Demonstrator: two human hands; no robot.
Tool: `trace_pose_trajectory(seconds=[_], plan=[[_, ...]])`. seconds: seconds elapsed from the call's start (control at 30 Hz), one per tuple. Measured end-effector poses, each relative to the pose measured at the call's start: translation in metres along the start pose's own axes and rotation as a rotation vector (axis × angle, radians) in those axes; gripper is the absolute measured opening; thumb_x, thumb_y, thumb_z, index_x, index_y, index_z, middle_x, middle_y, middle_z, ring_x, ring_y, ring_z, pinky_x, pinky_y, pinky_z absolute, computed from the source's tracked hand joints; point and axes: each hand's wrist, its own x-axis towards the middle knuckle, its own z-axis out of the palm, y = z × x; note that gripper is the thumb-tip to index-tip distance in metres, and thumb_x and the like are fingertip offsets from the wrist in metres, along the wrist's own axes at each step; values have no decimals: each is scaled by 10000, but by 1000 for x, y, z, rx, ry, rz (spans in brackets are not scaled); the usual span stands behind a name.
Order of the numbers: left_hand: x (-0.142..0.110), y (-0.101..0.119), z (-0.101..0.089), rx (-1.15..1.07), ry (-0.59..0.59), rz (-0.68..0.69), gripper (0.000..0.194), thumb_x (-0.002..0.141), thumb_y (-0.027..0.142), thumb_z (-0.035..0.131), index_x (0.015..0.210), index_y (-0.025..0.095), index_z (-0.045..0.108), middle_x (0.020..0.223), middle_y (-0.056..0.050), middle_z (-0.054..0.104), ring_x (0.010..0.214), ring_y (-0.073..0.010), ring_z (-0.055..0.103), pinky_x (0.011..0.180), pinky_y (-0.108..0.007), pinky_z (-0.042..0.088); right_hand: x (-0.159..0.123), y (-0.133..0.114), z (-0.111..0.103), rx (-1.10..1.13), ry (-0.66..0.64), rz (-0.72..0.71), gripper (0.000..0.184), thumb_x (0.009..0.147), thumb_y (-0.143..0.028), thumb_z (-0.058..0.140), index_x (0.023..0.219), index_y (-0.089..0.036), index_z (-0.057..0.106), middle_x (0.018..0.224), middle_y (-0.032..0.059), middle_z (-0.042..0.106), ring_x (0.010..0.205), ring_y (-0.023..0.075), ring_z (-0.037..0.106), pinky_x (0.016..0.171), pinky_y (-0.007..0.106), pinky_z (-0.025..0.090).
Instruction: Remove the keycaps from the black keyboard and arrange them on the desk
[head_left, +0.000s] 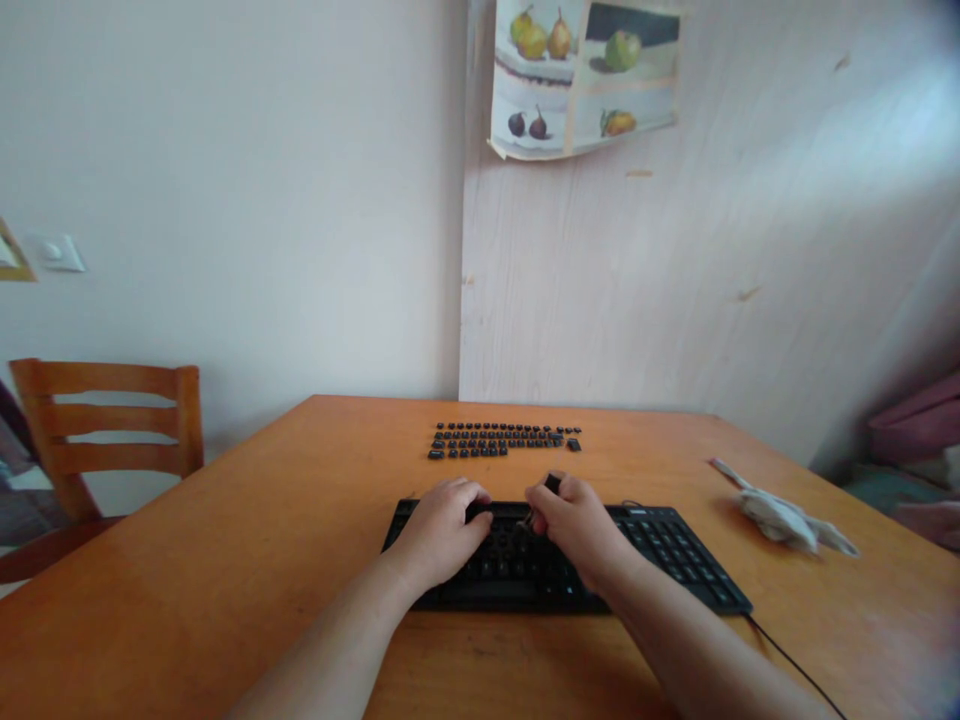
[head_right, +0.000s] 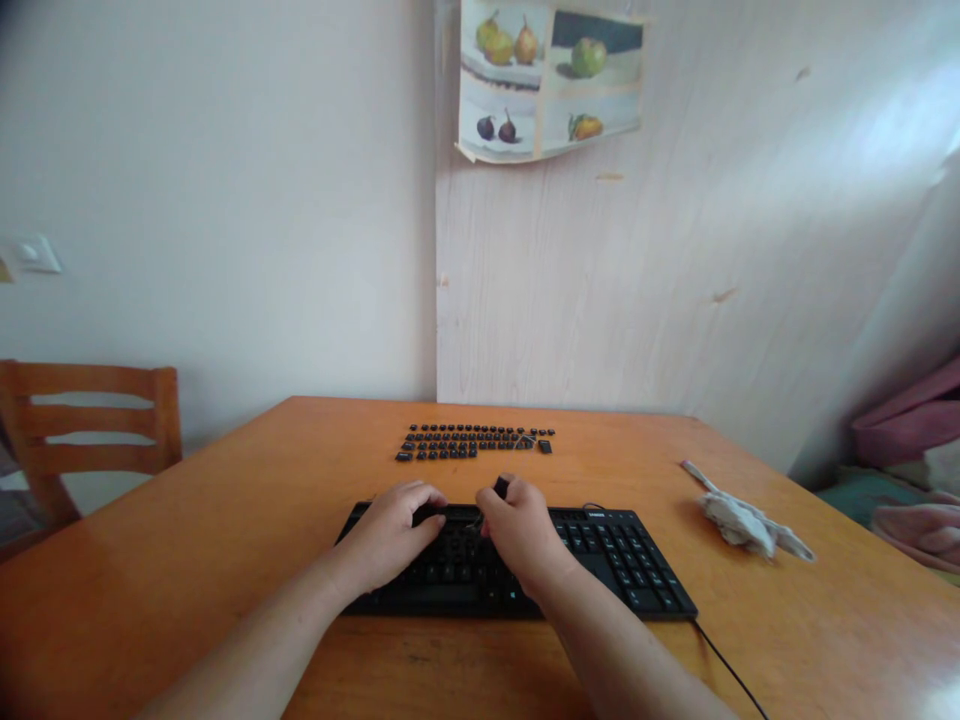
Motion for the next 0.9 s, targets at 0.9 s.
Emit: trace_pose_trajectory(seconds=[0.9], plan=[[3,22,-7,-849,-2,-340,318,748,201,641,1056,173,565,911,-29,623,904,-160,572,859,-302,422,-7,-2,2,-143,11,-474,287,936,-350,495,1143,-228,652,933,48,683,801,161,647,751,274,492]])
